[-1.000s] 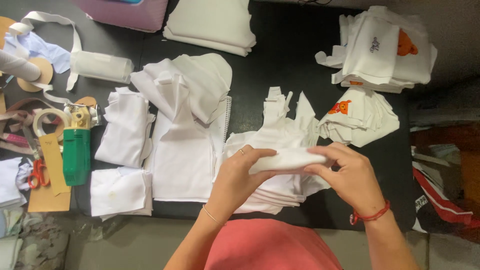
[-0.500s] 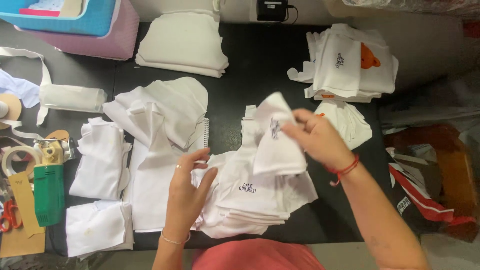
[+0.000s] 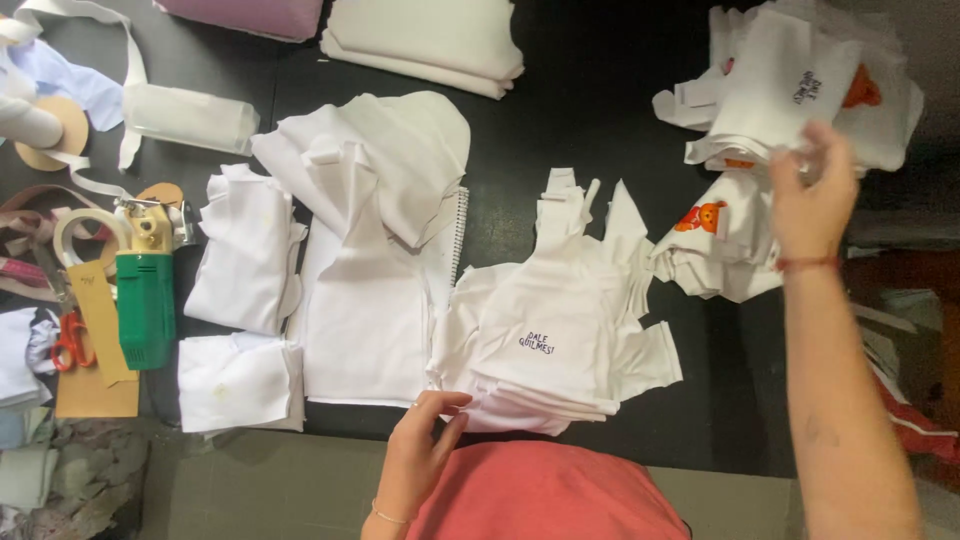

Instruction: Sorting and stacking printed white t-shirts on a work table for quality control.

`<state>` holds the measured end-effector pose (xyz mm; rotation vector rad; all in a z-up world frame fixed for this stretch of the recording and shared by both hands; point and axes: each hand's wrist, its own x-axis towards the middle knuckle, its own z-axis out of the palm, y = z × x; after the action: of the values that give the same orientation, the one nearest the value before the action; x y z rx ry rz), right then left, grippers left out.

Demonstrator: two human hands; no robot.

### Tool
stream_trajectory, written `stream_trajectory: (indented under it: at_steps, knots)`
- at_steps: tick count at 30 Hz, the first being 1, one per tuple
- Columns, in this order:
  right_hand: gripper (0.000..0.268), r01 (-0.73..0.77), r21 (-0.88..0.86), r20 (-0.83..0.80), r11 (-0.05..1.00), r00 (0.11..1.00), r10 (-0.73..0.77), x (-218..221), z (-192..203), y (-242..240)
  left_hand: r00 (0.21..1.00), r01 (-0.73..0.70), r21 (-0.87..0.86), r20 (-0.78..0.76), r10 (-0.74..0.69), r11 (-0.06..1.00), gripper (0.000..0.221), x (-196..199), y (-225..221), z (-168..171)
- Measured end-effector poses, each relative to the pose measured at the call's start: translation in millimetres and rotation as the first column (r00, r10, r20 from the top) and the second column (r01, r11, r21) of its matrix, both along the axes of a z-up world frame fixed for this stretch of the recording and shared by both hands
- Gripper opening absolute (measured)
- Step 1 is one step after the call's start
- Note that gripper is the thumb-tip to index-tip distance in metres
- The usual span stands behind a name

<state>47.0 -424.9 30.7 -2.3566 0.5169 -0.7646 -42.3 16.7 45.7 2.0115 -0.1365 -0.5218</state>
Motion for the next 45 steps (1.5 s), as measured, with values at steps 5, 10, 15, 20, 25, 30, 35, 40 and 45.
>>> stream_trajectory:
  at_steps: [5, 10, 15, 20, 25, 30, 35, 40, 45]
  knots:
    - [0.014, 0.151, 0.583, -0.557, 0.798, 0.789, 0.258, -54.3, 15.6, 147.6, 0.975, 0.184, 0.031, 0.120, -0.186, 0.982, 0.006, 14.7, -11.3, 7.6]
    - [0.025, 0.031, 0.349, -0.676, 0.937, 0.701, 0.229, -71.9, -24.8, 174.5, 0.961, 0.271, 0.109, 0.036, -0.276, 0.957, 0.002, 23.1, -19.1, 0.5]
    - [0.040, 0.086, 0.144, -0.796, 0.986, 0.602, 0.064, -71.0, -65.4, 164.4, 0.965, 0.231, 0.253, 0.062, -0.254, 0.940, 0.008, 19.2, 4.5, -11.9]
    - [0.030, 0.025, 0.173, -0.789, 0.985, 0.602, 0.123, -79.5, -73.6, 159.3, 0.966, 0.012, 0.375, 0.234, -0.107, 0.927, 0.016, 15.1, 54.3, -51.7]
    - [0.017, 0.047, 0.565, -0.546, 0.823, 0.770, 0.330, -72.3, 12.2, 227.4, 0.970, -0.168, -0.028, -0.186, 0.160, 0.985, 0.019, 27.2, 54.9, -9.8]
    - [0.020, -0.164, 0.813, -0.246, 0.559, 0.773, 0.585, -59.1, 69.4, 285.9, 0.922, -0.222, -0.364, -0.381, 0.073, 0.904, 0.065, 43.4, 50.4, 5.2]
    - [0.013, -0.118, 0.981, 0.006, 0.154, 0.813, 0.582, -56.9, 73.5, 307.8, 0.905, -0.282, -0.637, -0.424, -0.020, 0.717, 0.087, 43.0, 70.4, -34.2]
    - [0.015, -0.051, 0.979, -0.075, 0.199, 0.813, 0.578, -48.4, 49.1, 323.5, 0.825, -0.430, -0.489, -0.554, 0.110, 0.759, 0.042, 48.3, 95.6, -12.3]
    - [0.019, -0.279, 0.887, 0.026, 0.367, 0.825, 0.564, -25.5, 49.5, 339.0, 0.911, -0.401, -0.575, -0.331, 0.246, 0.713, 0.058, 75.1, 100.7, 13.1]
